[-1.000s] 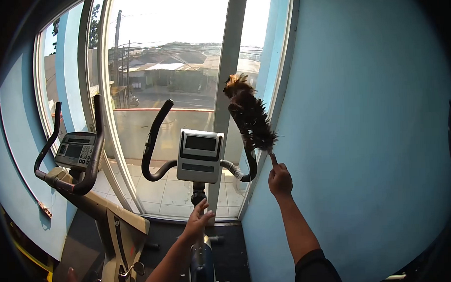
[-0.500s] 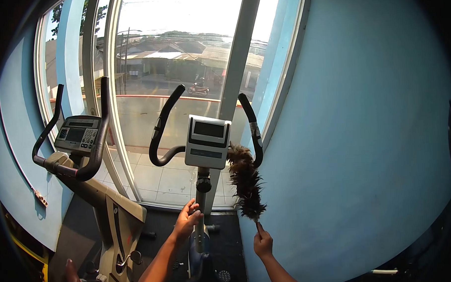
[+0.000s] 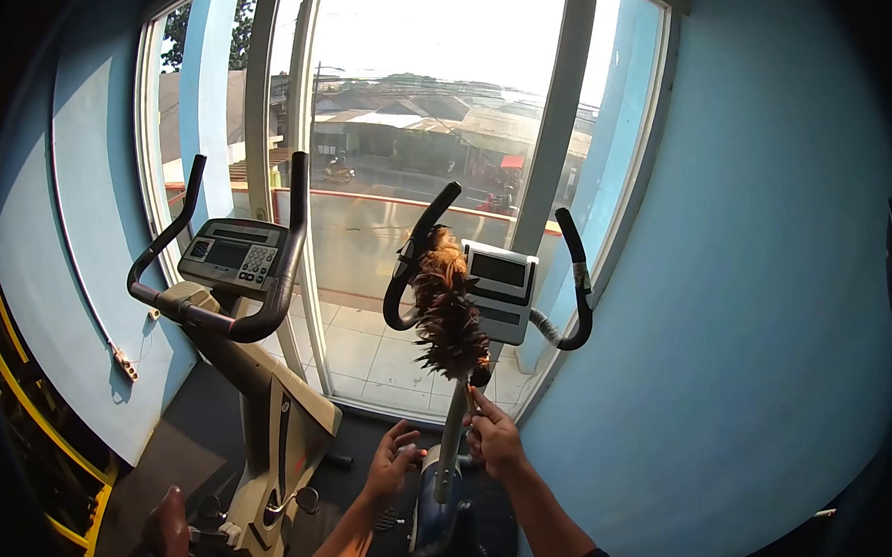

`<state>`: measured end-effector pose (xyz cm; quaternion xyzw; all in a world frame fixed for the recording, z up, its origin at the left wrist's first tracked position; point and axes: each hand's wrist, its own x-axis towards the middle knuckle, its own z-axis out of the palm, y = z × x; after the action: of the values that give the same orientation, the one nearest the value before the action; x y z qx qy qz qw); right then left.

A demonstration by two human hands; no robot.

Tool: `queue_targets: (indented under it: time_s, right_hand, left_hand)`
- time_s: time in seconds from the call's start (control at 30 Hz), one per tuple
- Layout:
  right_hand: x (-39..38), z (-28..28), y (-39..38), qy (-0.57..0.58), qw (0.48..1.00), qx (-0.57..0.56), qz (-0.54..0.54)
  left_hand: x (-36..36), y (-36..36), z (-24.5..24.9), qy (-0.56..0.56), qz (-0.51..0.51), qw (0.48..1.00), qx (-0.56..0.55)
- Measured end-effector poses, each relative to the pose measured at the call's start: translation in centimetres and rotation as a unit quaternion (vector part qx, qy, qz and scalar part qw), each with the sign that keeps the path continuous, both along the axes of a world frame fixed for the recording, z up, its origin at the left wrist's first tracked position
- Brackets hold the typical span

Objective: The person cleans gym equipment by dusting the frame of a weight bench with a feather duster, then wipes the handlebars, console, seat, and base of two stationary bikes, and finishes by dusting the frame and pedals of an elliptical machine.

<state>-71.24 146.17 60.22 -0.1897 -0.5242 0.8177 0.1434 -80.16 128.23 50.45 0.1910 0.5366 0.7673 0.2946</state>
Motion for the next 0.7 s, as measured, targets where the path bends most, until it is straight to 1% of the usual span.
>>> queue_targets:
  time_s: [0.03,0.1,0.13,0.17,0.2,0.27,0.33,0.4,0.43,0.47,0.53,0.57,0.6,0.67,0.7]
  right_hand:
    - [-2.0,1.5,0.2,0.012,0.998,0.058,0.000]
    - [-5.3,3.3,0.4,0.075,0.995,0.029,-0.050]
    - [-7.3,2.3,1.3,0.063,0.982,0.163,-0.065]
    - [-9.1,0.6,2.4,0.078,0.939,0.322,-0.095]
    - [-10.2,-0.5,3.0,0.092,0.868,0.473,-0.121]
    - [-9.2,2.0,2.5,0.023,0.919,0.394,-0.002]
    - [-9.7,1.2,3.0,0.034,0.939,0.342,-0.022]
    - [-10.0,-0.8,2.1,0.061,0.908,0.411,-0.055]
    - [-9.6,-1.3,1.4,0.010,0.904,0.427,-0.012]
    - [-9.3,-3.4,1.2,-0.032,0.914,0.404,0.020]
    - [-8.1,-6.8,0.8,-0.083,0.887,0.455,0.010]
    - [-7.7,-9.1,1.3,-0.056,0.869,0.489,-0.042]
    - [-7.2,-9.7,1.5,-0.060,0.867,0.492,-0.040]
    - [-6.4,-10.8,1.8,-0.171,0.813,0.541,-0.129]
    - [-6.2,-11.7,2.3,-0.157,0.809,0.539,-0.176]
  left_hand:
    - [0.1,-1.0,0.1,0.006,0.010,1.000,-0.006]
    - [0.1,-3.0,-0.6,0.017,0.026,0.999,-0.010]
    - [0.1,-4.0,-0.6,0.015,0.028,0.999,-0.016]
    - [0.2,-5.0,-0.6,0.003,0.039,0.999,-0.020]
    - [0.4,-6.0,-0.4,-0.008,0.049,0.998,-0.025]
    - [0.4,-7.8,-0.2,-0.006,0.059,0.998,-0.033]
    - [0.6,-9.5,-1.2,-0.033,0.079,0.996,-0.025]
    - [0.7,-10.2,-2.0,-0.044,0.084,0.995,-0.031]
    - [0.7,-10.3,-2.0,-0.039,0.085,0.995,-0.042]
    - [0.7,-10.3,-2.1,-0.032,0.085,0.995,-0.051]
    - [0.6,-10.3,-2.8,-0.030,0.080,0.995,-0.053]
    - [0.6,-10.3,-2.7,-0.035,0.078,0.995,-0.043]
    - [0.7,-10.2,-2.8,-0.041,0.076,0.996,-0.033]
    - [0.9,-10.1,-4.1,-0.047,0.079,0.995,-0.024]
    - [0.7,-10.3,-4.7,-0.043,0.082,0.995,-0.019]
